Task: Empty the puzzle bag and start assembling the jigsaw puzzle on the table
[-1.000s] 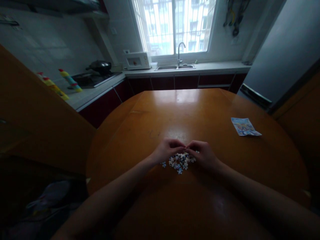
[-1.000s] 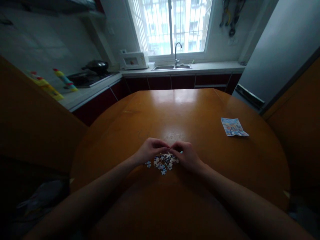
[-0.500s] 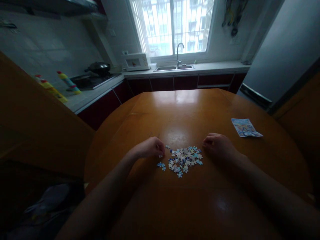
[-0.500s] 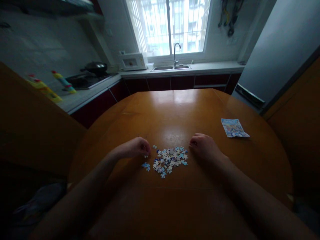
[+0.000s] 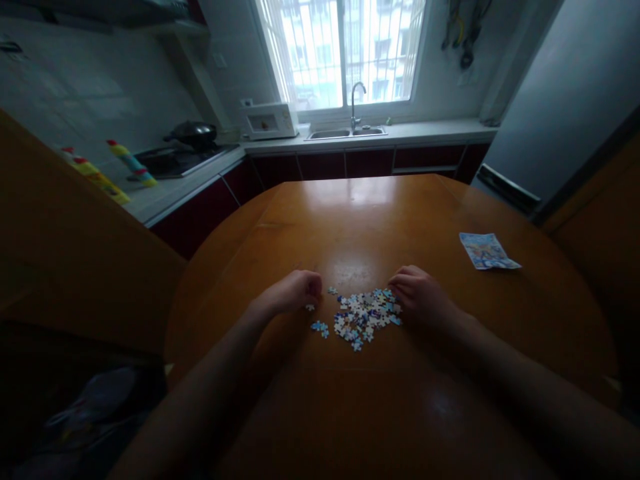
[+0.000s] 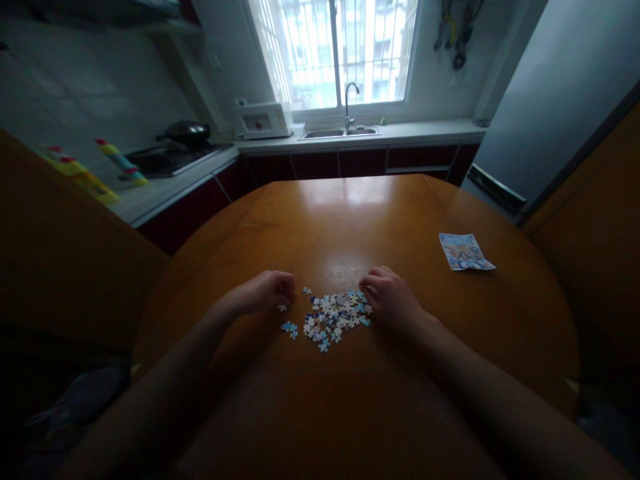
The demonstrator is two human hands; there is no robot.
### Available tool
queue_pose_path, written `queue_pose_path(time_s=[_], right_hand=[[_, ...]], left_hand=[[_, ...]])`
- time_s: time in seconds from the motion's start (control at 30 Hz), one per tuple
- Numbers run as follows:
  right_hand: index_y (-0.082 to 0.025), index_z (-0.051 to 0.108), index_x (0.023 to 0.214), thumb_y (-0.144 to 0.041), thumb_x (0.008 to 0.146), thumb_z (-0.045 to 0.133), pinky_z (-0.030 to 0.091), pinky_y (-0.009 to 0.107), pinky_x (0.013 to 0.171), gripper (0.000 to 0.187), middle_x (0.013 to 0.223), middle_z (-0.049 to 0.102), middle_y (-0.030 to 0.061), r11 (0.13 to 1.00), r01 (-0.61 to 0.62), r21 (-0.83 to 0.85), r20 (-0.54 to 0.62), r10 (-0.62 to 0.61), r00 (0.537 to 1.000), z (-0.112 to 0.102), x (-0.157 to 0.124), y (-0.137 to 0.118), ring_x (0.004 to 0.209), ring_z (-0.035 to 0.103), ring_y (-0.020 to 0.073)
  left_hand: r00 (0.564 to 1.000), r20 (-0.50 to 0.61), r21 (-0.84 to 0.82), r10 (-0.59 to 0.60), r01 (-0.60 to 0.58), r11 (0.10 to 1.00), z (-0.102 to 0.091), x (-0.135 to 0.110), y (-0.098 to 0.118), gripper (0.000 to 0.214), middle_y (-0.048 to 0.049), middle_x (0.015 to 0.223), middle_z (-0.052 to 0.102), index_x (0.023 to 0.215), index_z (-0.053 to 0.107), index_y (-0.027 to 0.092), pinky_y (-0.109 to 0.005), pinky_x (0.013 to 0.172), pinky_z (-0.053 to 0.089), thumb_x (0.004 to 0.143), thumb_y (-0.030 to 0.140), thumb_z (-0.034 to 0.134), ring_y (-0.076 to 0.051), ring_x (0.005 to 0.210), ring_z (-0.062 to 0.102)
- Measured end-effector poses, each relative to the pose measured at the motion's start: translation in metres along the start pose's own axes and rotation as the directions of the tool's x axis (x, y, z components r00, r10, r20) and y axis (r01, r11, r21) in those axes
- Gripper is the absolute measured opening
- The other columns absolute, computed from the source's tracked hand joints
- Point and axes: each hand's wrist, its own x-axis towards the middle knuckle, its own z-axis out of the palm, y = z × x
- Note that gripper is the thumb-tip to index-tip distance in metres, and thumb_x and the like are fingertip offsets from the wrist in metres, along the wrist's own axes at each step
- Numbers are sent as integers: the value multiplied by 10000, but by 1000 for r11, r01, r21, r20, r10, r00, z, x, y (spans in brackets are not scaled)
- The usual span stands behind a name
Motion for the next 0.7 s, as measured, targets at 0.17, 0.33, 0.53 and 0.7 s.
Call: queue_pose_path(time_s=[0.17,0.33,0.53,0.7], right_hand=[[-275,777,1007,-222,962,606,499,439,939,184,1139,720,84,975,219,32,70,-220,973,28,-3,-27,1081,604,264],[-275,784,1026,-214,958,604,504,463,985,202,1179,735,73,973,227,29,106,-229,968,34,-4,-29,1105,637,259],[-218,789,998,-193,975,549,562,387,918,242,1120,761,95,976,166,138,56,-175,983,37,-2,-16,1012,704,225],[-201,775,958,-176,965,547,572,359,833,229,1008,764,93,964,156,218,-34,-152,988,36,0,-10,912,707,207]], left_hand=[[995,-79,19,66,-65,998,3,7,-4,158,-8,776,647,799,660,149,-219,608,391,647,139,703,-140,704,573],[941,-162,76,296,-288,955,15,7,15,177,-53,973,662,939,747,179,-247,737,458,765,173,711,-158,819,605],[924,-103,87,369,-361,928,31,2,35,180,-44,943,674,962,784,215,-250,745,452,864,150,647,-156,821,622],[916,-98,114,389,-377,919,29,3,30,129,-43,943,664,913,767,207,-251,736,445,880,189,643,-151,814,609]])
